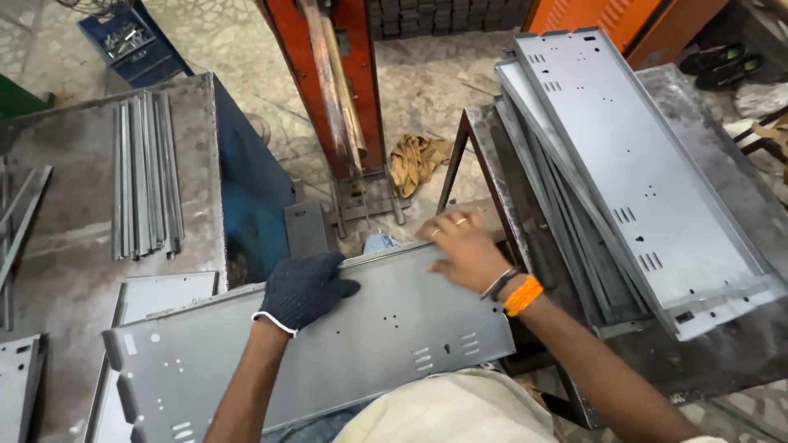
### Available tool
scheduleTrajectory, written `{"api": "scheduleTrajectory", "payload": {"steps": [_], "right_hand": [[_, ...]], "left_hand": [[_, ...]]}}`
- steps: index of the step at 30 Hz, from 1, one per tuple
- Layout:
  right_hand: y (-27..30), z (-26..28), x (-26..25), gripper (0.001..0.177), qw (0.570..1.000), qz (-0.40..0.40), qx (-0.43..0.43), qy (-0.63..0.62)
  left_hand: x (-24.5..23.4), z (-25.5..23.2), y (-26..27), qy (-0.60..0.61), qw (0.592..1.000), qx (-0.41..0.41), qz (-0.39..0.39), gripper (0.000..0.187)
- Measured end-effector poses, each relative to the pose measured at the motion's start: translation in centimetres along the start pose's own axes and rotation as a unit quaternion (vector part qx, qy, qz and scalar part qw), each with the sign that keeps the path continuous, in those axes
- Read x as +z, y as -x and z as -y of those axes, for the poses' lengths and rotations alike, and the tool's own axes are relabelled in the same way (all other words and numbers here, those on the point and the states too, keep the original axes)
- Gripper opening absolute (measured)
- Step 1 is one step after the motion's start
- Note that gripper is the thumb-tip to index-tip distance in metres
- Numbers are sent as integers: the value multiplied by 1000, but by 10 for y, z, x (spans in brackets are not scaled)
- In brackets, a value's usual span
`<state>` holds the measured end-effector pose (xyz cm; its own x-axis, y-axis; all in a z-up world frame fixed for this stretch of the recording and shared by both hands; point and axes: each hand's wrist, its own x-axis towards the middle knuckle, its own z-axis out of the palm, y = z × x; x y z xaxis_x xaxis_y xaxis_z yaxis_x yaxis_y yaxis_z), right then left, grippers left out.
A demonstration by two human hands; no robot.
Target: The recorder uses a spot-welding machine to attach metal strips to metal panels at a manual workstation.
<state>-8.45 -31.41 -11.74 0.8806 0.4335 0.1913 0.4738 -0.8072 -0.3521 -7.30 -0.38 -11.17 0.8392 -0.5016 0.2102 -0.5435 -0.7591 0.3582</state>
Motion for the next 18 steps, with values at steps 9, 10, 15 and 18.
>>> {"api": "scheduleTrajectory", "payload": {"steps": [9,10,15,18], "right_hand": [[-20,56,10,44,997,-41,-27,59],[-20,60,6,41,999,-38,-10,36],[-16,63,22,38,998,1,17,-52],[16,25,18,24,997,-49,-22,-53]], "left_hand": [[0,-5,-1,-35,996,-75,31,42],[1,-6,-2,-37,996,-75,29,43],[-3,-16,-5,-56,990,-89,98,40],[-7,-11,-2,-60,990,-92,91,39]]}}
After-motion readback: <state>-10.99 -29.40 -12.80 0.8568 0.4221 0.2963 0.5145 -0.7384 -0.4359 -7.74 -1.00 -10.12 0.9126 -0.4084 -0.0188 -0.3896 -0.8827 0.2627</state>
